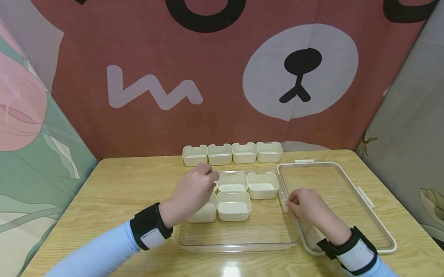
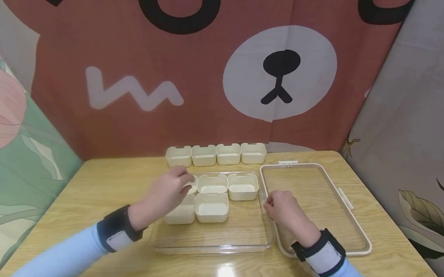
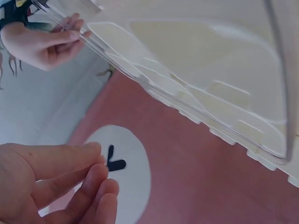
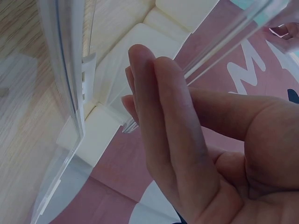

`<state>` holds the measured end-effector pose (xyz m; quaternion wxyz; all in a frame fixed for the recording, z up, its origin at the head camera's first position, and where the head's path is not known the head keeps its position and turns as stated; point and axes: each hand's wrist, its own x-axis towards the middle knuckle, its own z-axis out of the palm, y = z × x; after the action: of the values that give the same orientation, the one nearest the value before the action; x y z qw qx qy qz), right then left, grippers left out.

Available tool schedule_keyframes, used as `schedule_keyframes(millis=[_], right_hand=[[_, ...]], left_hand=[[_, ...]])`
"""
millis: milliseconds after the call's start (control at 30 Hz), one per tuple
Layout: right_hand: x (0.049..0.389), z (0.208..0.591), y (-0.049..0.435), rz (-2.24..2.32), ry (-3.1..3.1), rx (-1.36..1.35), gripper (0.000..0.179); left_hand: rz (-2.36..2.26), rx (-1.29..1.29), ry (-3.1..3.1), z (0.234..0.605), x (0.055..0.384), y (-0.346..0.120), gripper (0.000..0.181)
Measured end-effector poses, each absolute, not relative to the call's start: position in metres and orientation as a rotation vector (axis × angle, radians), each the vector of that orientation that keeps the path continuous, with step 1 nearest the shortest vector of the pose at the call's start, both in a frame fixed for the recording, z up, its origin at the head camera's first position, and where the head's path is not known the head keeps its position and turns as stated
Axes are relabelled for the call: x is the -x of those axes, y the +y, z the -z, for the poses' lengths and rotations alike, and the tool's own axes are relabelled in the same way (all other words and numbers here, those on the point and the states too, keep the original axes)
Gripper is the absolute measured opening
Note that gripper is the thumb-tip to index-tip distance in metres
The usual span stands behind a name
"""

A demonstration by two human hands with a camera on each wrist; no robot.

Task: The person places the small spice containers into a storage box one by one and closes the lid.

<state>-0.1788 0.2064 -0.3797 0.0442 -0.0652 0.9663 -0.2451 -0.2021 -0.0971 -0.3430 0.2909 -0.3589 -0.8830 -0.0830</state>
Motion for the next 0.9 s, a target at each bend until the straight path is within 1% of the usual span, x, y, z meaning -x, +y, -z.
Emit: schedule_keyframes(millis=[300,567,900], right_hand=[[0.18,0.38,0.207,0.742,2.962,0.199,0.011],[0.181,0.383,0.208,0.76,2.948,0.203,0.01],[0.18,0.382,0.208,0.761,2.95,0.205,0.011]], left_hand=[[0.256,0.892,-2.333,0.343,0.22,-0.115,0.019],[0.303,0.82,-2.415,0.35,0.234,-0.126,0.021],[0.325,0.695,-2.502,0.363,0.264,-0.142,0.02]])
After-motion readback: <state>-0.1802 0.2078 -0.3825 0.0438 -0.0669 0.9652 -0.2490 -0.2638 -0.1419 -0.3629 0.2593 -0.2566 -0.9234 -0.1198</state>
